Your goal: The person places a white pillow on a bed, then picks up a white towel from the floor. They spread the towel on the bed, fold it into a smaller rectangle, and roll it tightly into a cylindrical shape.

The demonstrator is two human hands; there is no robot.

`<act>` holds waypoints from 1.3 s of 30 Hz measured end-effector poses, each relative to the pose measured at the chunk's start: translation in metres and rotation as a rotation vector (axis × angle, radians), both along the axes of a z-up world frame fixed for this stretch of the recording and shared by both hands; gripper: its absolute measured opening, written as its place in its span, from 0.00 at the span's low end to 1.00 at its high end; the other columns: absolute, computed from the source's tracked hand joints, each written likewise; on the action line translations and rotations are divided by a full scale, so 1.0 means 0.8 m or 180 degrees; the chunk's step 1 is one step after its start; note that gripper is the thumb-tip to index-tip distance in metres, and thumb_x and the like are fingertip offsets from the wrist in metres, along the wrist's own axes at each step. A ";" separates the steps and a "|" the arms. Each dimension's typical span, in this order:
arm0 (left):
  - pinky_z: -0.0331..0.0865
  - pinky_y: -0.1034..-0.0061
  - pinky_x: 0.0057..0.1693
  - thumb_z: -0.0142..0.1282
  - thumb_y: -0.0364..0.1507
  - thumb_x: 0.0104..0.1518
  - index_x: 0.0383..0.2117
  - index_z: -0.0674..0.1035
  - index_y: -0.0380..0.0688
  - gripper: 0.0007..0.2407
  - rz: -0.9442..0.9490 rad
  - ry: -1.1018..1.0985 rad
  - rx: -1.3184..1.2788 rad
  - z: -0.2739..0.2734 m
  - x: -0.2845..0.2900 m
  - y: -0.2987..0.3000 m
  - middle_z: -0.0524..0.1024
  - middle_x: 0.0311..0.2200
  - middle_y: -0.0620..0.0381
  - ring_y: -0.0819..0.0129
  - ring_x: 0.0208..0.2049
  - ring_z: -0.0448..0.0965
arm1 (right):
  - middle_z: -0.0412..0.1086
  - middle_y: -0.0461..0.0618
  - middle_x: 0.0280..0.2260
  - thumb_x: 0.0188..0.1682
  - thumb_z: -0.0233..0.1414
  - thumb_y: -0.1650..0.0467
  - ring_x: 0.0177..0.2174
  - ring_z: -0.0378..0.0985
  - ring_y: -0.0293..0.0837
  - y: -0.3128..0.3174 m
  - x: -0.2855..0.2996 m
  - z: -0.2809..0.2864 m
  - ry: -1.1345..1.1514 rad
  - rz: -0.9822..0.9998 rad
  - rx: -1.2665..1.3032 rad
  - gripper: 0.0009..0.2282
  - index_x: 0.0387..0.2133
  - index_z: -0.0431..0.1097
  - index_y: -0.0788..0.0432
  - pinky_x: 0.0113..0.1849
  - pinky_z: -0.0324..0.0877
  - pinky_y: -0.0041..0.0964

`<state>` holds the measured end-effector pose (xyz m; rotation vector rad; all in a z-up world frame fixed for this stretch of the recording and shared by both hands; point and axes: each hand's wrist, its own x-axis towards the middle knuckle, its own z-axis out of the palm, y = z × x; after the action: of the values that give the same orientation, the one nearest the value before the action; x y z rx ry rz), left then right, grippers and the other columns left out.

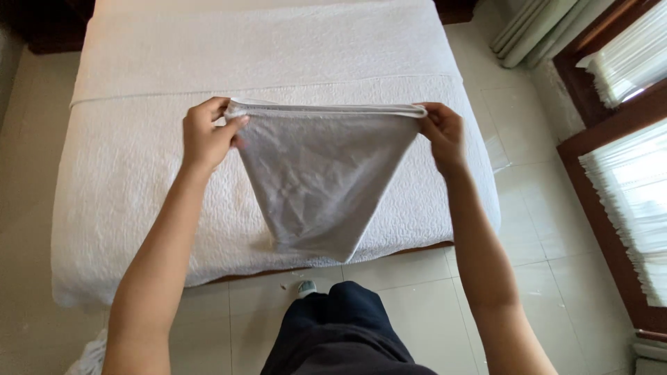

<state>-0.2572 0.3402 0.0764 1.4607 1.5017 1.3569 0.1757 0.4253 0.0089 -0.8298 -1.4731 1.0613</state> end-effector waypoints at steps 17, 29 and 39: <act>0.80 0.71 0.54 0.53 0.15 0.62 0.42 0.77 0.33 0.06 0.0105 -0.0986 0.1113 0.003 0.027 0.231 0.77 0.44 0.51 0.65 0.47 0.84 | 0.73 0.53 0.48 0.58 0.51 0.80 0.46 0.75 0.42 0.232 0.001 0.063 0.0990 0.0083 0.0284 0.17 0.60 0.64 0.68 0.51 0.71 0.38; 0.79 0.73 0.45 0.62 0.21 0.48 0.37 0.84 0.42 0.10 -0.0153 -0.1035 -0.1265 -0.337 0.029 0.006 0.83 0.38 0.51 0.66 0.38 0.83 | 0.78 0.52 0.39 0.46 0.57 0.79 0.41 0.81 0.44 0.031 0.082 -0.252 -0.0389 0.0971 -0.1620 0.09 0.41 0.76 0.64 0.47 0.79 0.44; 0.71 0.72 0.41 0.74 0.22 0.39 0.29 0.78 0.41 0.14 -0.0053 -0.0179 -0.2400 -0.653 0.072 -0.223 0.76 0.29 0.57 0.68 0.31 0.75 | 0.77 0.45 0.37 0.36 0.55 0.85 0.42 0.79 0.38 -0.206 0.097 -0.559 -0.1048 0.0807 -0.2965 0.16 0.38 0.74 0.62 0.42 0.75 0.34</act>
<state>-0.1997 0.1619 -0.4463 0.9341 1.6953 0.6758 0.2537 0.2607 -0.4383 -1.5431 -1.3385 1.9291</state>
